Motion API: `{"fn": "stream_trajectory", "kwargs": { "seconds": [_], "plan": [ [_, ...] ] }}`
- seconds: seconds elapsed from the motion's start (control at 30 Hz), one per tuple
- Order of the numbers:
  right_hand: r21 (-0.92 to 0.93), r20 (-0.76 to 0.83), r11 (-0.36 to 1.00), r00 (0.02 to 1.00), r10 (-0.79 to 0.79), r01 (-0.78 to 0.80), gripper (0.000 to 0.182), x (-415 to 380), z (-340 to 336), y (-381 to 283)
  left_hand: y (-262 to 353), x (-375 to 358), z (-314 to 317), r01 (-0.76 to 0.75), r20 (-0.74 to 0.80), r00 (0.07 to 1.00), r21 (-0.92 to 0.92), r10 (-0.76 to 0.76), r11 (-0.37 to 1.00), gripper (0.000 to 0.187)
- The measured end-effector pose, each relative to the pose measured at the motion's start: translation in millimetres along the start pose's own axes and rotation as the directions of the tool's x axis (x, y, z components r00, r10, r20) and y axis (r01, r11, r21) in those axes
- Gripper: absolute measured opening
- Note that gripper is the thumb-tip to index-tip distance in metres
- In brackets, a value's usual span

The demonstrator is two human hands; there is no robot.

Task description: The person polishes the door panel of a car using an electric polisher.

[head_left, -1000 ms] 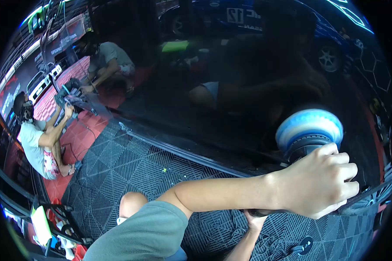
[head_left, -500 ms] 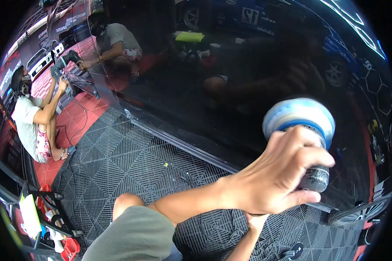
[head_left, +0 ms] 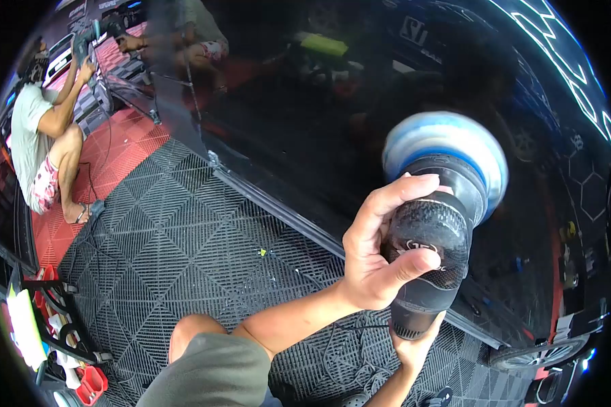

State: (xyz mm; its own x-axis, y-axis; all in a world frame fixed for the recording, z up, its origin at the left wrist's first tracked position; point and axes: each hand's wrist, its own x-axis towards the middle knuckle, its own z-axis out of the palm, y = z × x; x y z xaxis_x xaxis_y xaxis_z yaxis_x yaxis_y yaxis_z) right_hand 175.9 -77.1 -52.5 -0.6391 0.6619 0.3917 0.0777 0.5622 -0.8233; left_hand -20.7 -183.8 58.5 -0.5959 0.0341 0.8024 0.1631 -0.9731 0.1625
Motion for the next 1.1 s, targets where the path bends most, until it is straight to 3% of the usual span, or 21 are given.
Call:
{"fn": "stream_trajectory", "kwargs": {
  "seconds": [0.07, 0.17, 0.2, 0.3, 0.37, 0.53, 0.67, 0.93, 1.1],
  "plan": [
    [-0.042, 0.025, 0.998, 0.999, -0.042, 0.043, 0.108, 4, 5, -1, 6, 2, -10, -0.011, -0.063, 0.998, -0.066, 0.007, 0.998, 0.065],
    [-0.101, 0.056, 0.989, 0.993, -0.107, 0.112, 0.108, 5, 17, -8, 14, 1, -30, 0.041, -0.057, 0.998, 0.038, -0.039, 0.998, 0.062],
    [-0.09, 0.049, 0.99, 0.994, -0.102, 0.106, 0.108, 6, 21, -10, 17, 3, -29, 0.057, -0.093, 0.994, -0.03, -0.06, 0.998, 0.061],
    [-0.083, 0.066, 0.992, 0.994, -0.091, 0.096, 0.109, 6, 27, -12, 25, 5, -42, 0.053, -0.094, 0.994, 0.043, -0.048, 0.998, 0.06],
    [-0.188, 0.04, 0.977, 0.994, -0.097, 0.103, 0.108, 3, 24, -11, 28, 6, -42, 0.016, -0.147, 0.989, -0.043, -0.022, 0.999, 0.061],
    [-0.296, 0.11, 0.908, 0.955, -0.277, 0.297, 0.103, 22, 47, -59, 43, 26, -64, -0.046, -0.256, 0.965, 0.018, 0.049, 0.999, 0.065],
    [-0.271, 0.161, 0.904, 0.942, -0.296, 0.33, 0.1, 32, 62, -90, 55, 39, -87, -0.069, -0.366, 0.928, 0.028, 0.074, 0.997, 0.064],
    [-0.371, 0.225, 0.811, 0.891, -0.394, 0.452, 0.098, 46, 91, -131, 73, 59, -119, -0.116, -0.418, 0.903, -0.009, 0.101, 0.993, 0.055],
    [-0.39, 0.284, 0.757, 0.851, -0.442, 0.524, 0.094, 54, 103, -155, 88, 68, -129, -0.106, -0.492, 0.869, -0.096, 0.045, 0.99, 0.052]
  ]
}}
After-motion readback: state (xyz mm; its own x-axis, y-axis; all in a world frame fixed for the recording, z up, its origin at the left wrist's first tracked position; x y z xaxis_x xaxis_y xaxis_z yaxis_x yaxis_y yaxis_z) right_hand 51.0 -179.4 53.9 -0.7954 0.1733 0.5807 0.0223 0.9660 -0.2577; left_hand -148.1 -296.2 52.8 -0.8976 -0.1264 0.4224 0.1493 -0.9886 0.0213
